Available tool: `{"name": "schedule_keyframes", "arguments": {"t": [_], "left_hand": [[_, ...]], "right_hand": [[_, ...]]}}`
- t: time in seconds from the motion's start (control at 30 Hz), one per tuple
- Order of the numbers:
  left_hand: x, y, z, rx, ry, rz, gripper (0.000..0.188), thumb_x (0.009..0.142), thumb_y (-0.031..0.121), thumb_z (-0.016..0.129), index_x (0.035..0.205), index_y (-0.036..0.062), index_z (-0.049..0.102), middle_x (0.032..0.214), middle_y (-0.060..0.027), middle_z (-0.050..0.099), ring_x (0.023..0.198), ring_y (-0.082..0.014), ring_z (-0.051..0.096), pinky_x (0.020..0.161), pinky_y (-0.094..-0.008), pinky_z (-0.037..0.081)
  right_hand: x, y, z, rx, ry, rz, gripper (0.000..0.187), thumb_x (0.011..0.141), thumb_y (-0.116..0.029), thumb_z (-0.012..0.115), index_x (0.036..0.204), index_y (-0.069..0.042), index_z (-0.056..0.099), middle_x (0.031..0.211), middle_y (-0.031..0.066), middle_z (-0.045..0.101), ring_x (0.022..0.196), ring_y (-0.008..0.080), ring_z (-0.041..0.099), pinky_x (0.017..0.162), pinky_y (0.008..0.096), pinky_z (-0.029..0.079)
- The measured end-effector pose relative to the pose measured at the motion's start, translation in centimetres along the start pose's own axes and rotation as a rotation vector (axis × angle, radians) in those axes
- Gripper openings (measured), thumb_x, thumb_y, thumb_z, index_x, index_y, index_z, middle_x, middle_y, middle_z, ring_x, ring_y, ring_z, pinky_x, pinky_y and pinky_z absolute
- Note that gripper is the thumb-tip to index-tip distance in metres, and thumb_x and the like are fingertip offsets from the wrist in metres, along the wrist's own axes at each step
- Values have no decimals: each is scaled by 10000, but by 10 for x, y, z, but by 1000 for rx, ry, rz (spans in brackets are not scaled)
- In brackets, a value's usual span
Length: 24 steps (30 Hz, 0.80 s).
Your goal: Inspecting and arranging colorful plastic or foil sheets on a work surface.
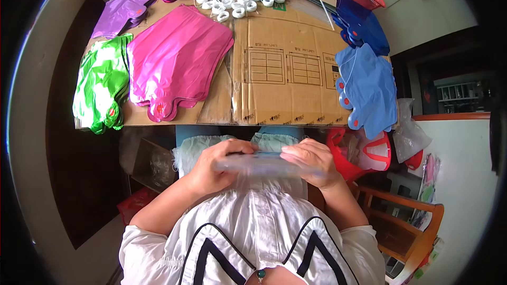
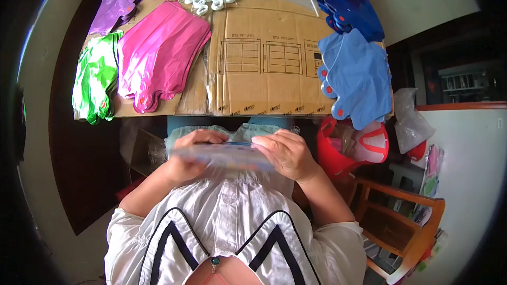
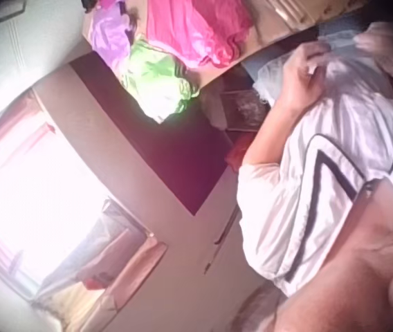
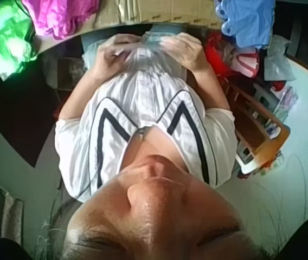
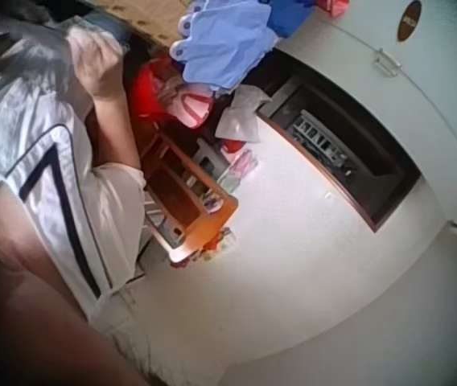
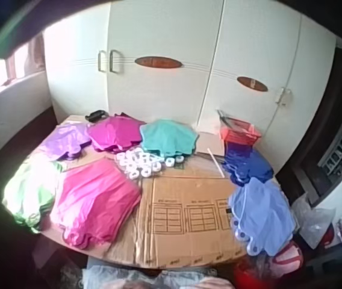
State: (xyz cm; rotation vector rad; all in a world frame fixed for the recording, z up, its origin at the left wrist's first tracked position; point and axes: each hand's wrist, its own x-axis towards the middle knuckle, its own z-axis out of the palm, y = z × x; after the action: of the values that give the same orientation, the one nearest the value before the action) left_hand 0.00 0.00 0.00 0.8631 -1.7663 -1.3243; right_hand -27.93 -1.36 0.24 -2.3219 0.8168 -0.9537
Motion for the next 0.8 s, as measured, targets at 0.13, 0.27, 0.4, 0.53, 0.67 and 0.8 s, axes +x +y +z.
{"name": "schedule_keyframes", "arguments": {"t": [0.13, 0.27, 0.4, 0.53, 0.67, 0.8], "left_hand": [[4, 27, -14, 129, 70, 111, 510, 721, -114, 654, 1202, 0, 528, 1227, -168, 632, 1141, -324, 622, 944, -382, 504], [2, 31, -18, 170, 19, 137, 585, 690, -138, 613, 1251, -9, 506, 1254, -176, 618, 1147, -340, 616, 956, -388, 499], [8, 31, -9, 163, 108, 204, 653, 719, -156, 593, 1339, -24, 433, 1270, -203, 601, 1141, -352, 617, 952, -399, 500], [8, 22, 2, 244, 104, 288, 641, 781, -175, 533, 1388, -77, 352, 1261, -261, 581, 1113, -380, 620, 936, -424, 500], [5, 16, 4, 308, 21, 290, 603, 882, -177, 408, 1451, -54, 252, 1269, -263, 563, 1222, -359, 566, 975, -402, 473], [5, 22, 7, 214, -13, 258, 624, 855, -123, 467, 1450, -53, 291, 1316, -246, 551, 1172, -379, 586, 981, -403, 469]], "right_hand": [[11, -2, 10, -21, 76, -50, 473, 781, -175, 736, 1204, -7, 610, 1034, 138, 693, 814, 276, 672, 718, 356, 523], [14, -6, 15, 12, 120, 12, 331, 850, -179, 712, 1089, 36, 633, 1027, 181, 703, 812, 295, 707, 694, 369, 560], [13, -10, 9, 24, 61, 83, 275, 845, -100, 707, 1085, 16, 639, 1061, 183, 695, 842, 285, 704, 726, 359, 550], [2, -5, 22, -104, 58, 92, 337, 803, -42, 706, 1128, -17, 621, 1082, 123, 689, 851, 315, 674, 750, 393, 534], [-3, 0, 24, -139, 54, 66, 358, 817, -18, 677, 1167, -55, 616, 1085, 120, 690, 872, 319, 679, 755, 395, 539], [-6, 4, 22, -72, 42, 96, 246, 861, 15, 608, 1098, -44, 646, 1086, 124, 696, 899, 314, 685, 756, 396, 544]]}}
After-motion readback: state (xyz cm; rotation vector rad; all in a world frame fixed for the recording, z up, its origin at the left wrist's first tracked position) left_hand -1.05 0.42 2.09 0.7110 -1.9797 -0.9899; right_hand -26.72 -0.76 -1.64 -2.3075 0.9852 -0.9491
